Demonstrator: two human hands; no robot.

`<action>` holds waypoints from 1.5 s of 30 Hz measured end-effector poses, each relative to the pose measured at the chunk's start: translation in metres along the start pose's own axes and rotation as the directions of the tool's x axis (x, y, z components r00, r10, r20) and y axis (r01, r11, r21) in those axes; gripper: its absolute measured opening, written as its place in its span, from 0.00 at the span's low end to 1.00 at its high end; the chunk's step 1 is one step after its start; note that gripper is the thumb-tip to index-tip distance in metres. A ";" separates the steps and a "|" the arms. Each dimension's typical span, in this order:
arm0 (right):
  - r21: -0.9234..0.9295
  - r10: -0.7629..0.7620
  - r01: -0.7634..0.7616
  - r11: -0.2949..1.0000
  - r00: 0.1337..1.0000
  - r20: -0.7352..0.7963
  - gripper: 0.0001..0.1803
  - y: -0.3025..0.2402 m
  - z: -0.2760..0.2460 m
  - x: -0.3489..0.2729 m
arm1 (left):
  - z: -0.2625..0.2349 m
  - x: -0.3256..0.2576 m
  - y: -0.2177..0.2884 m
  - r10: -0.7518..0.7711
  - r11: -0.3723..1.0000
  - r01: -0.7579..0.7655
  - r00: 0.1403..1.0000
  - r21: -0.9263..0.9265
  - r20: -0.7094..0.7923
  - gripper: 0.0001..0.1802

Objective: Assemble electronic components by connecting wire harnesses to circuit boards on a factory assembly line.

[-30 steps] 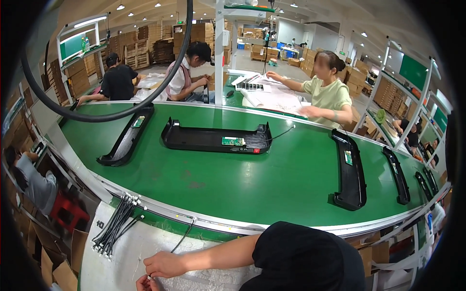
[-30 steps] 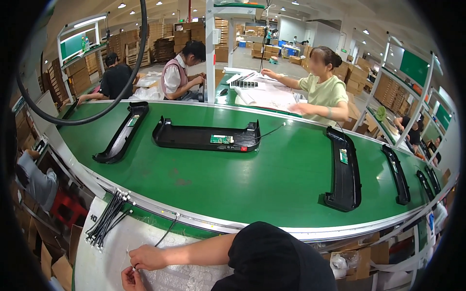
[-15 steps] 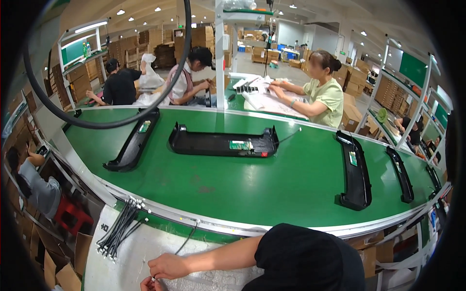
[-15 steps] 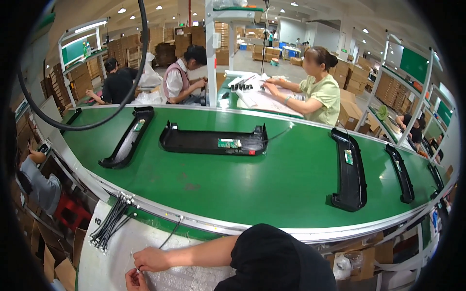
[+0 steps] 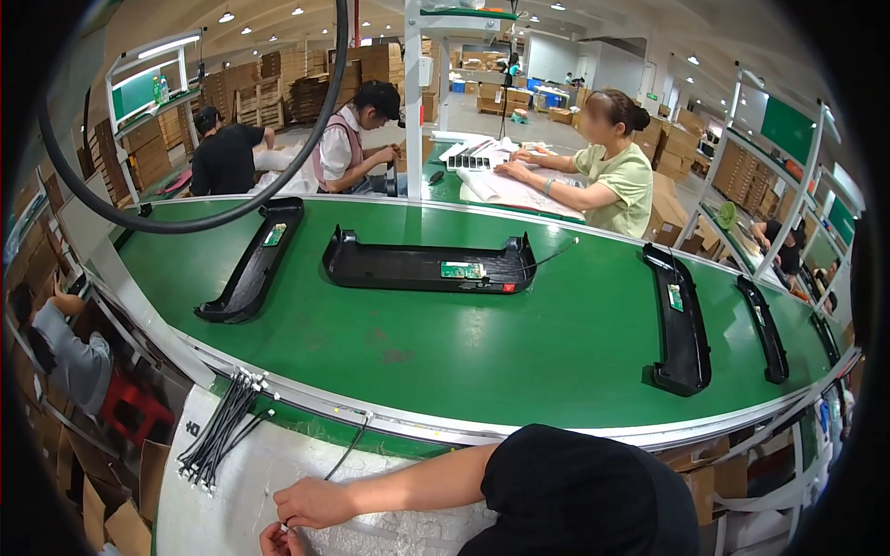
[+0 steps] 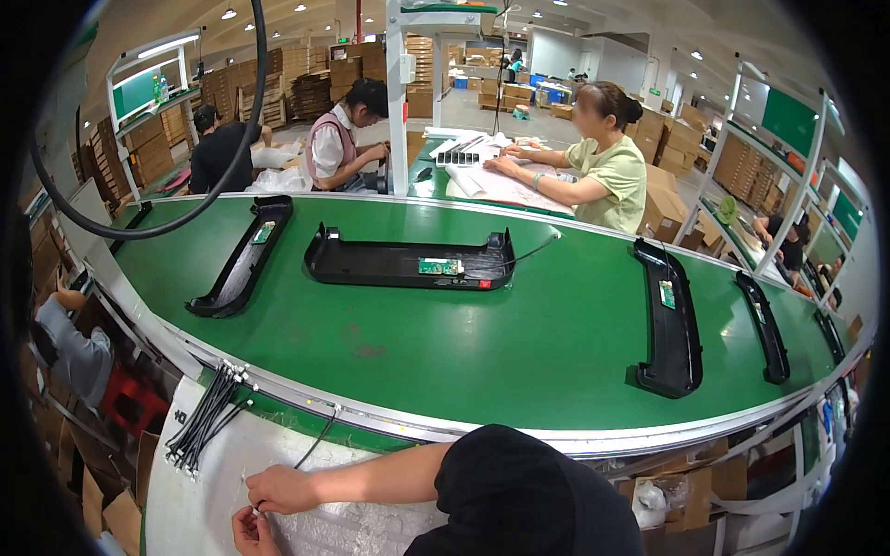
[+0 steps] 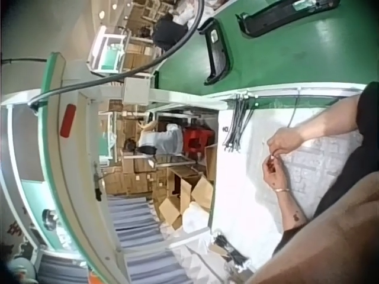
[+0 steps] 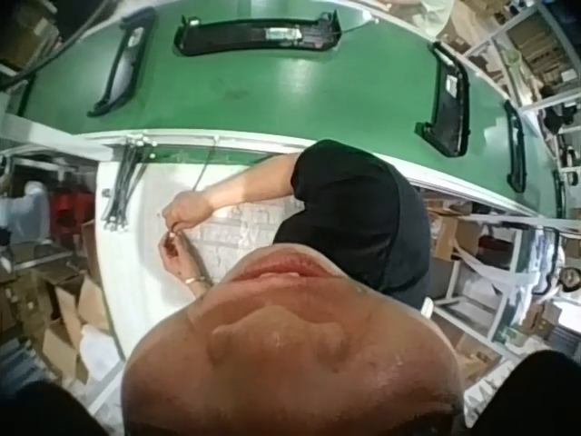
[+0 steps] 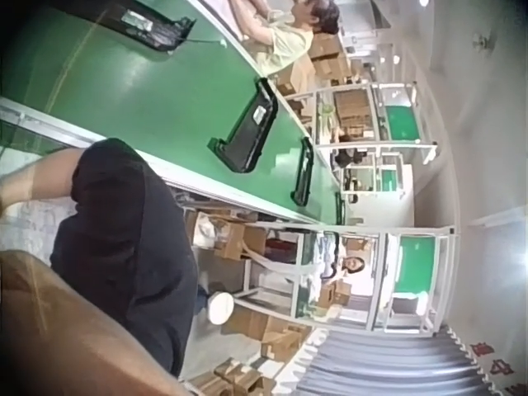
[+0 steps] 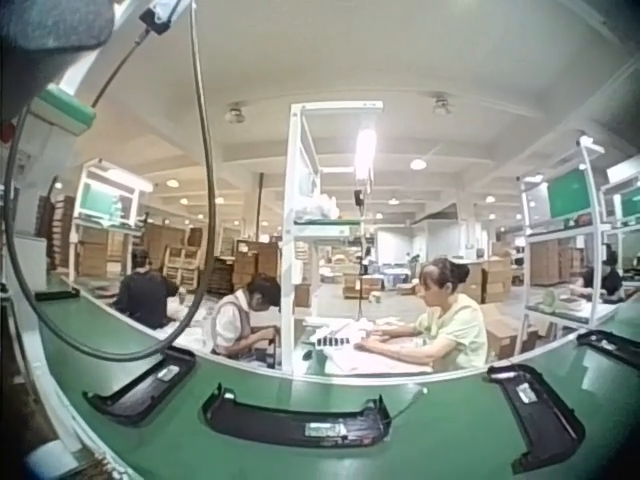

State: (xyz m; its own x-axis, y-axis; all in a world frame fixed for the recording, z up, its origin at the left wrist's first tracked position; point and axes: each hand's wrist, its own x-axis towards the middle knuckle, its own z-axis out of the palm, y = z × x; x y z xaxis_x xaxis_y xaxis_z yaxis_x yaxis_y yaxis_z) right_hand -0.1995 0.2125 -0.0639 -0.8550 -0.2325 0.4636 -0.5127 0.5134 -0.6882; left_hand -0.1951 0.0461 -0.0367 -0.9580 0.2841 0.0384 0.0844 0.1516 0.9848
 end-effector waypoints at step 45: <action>-0.044 0.082 -0.082 0.996 0.997 -0.004 0.05 -0.010 0.000 0.001 | -0.003 0.014 -0.037 0.129 0.990 -0.129 0.992 0.055 -0.001 0.09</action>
State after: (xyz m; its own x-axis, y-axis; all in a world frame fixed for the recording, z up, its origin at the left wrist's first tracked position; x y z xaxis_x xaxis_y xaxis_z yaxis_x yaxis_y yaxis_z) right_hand -0.1948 0.2069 -0.0567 -0.8939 -0.1864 0.4077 -0.4368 0.5668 -0.6985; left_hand -0.2130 0.0416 -0.0720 -0.9394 0.3001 0.1655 0.2221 0.1653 0.9609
